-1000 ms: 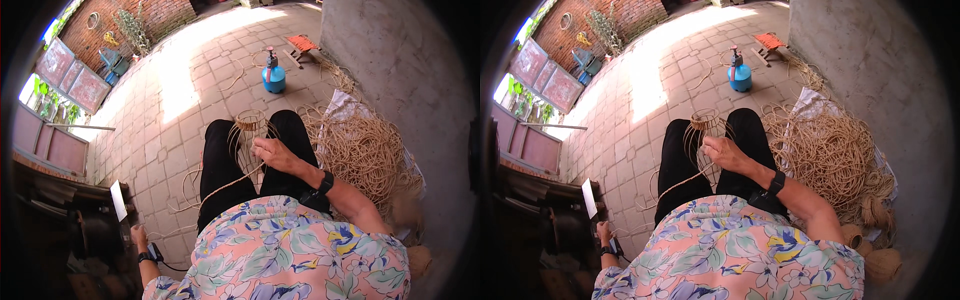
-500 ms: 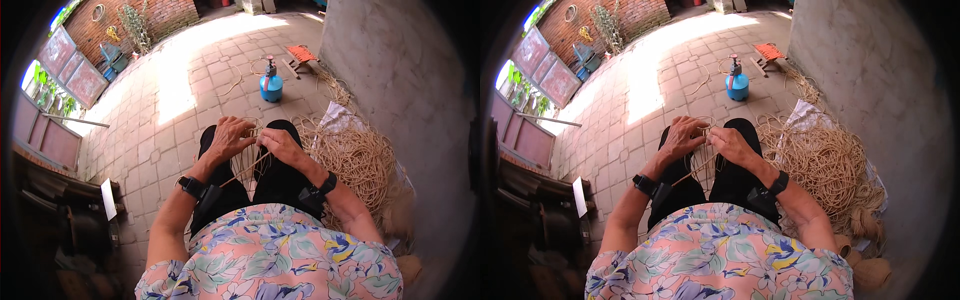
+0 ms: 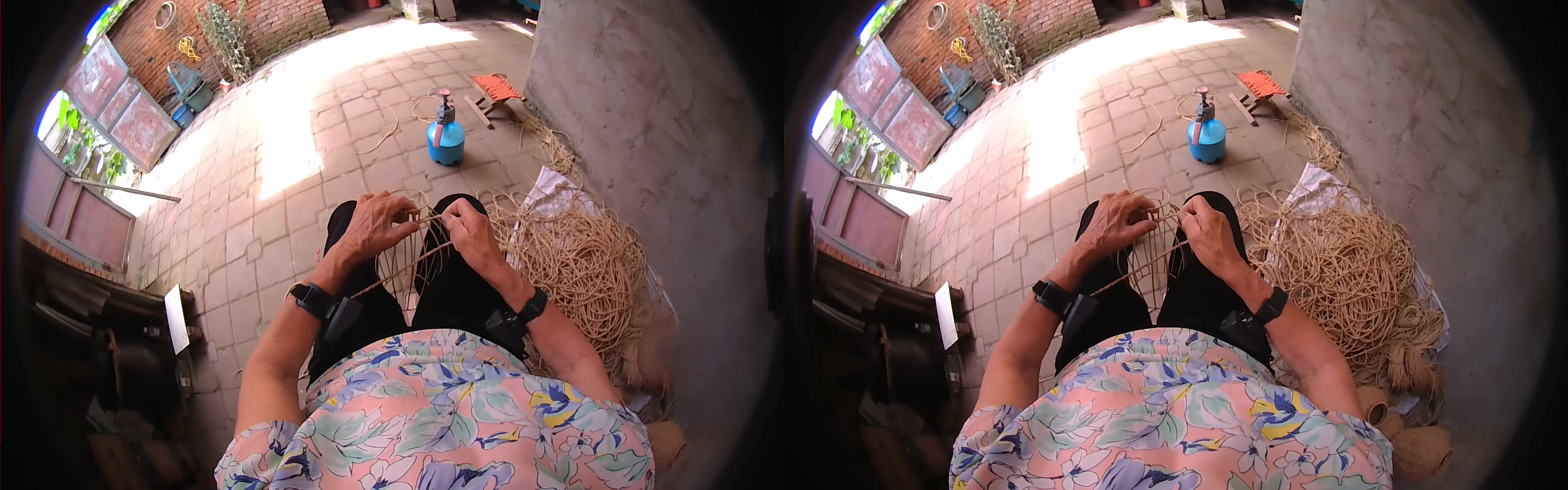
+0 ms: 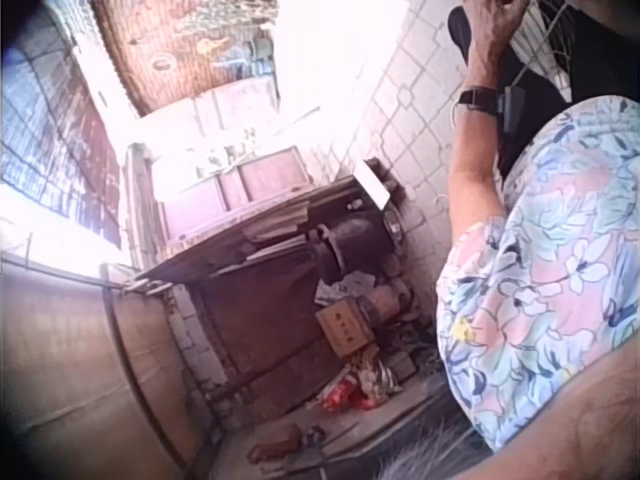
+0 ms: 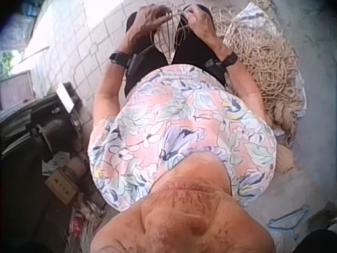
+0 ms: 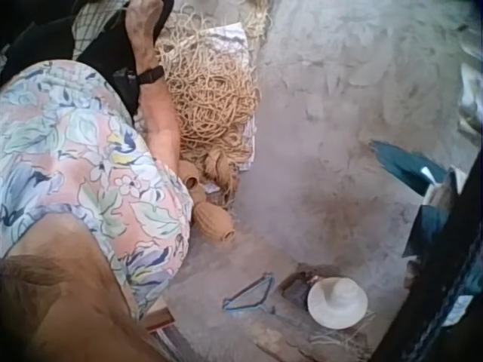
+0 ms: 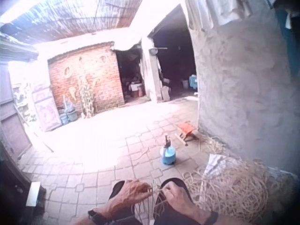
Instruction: Weaving a basket or net-like structure using long plant fibers or rope.
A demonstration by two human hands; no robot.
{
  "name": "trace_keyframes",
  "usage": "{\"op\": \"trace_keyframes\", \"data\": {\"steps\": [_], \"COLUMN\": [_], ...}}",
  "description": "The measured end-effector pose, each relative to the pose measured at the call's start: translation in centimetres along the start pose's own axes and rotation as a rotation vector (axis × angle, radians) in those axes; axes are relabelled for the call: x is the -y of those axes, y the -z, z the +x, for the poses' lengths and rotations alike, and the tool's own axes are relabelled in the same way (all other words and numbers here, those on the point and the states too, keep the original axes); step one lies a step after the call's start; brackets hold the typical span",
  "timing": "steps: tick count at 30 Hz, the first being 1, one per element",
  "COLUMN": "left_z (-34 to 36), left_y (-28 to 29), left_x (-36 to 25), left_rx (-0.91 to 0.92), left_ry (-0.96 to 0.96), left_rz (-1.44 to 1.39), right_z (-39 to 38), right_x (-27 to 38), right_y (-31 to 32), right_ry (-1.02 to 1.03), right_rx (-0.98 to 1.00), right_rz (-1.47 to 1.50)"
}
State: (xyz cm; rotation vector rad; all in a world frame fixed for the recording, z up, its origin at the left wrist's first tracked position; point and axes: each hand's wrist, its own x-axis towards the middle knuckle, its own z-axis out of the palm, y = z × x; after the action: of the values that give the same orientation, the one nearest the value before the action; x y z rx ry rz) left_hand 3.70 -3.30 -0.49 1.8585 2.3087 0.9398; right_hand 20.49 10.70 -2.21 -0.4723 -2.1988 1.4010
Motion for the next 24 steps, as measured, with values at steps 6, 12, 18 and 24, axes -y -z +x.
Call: {"op": "trace_keyframes", "data": {"steps": [6, 12, 18, 24], "left_z": [0.0, -0.2, 0.1, 0.8], "left_y": [-0.4, -1.3, -1.7, -2.2], "left_x": [-0.6, -0.4, -2.2, -2.5], "left_rx": [-0.04, -0.123, -0.237, -0.187], "left_ry": [0.035, 0.045, 0.026, 0.034], "left_rz": [0.079, 0.12, 0.18, 0.289], "right_z": [1.5, 1.5, 0.6, 1.0], "right_x": [0.6, 0.9, 0.2, 0.0], "right_y": [-1.1, -1.6, -2.1, -2.3], "right_ry": [0.084, -0.033, 0.198, 0.071], "right_rx": [-0.027, 0.06, -0.096, -0.029], "right_rz": [0.061, 0.223, -0.147, -0.099]}}
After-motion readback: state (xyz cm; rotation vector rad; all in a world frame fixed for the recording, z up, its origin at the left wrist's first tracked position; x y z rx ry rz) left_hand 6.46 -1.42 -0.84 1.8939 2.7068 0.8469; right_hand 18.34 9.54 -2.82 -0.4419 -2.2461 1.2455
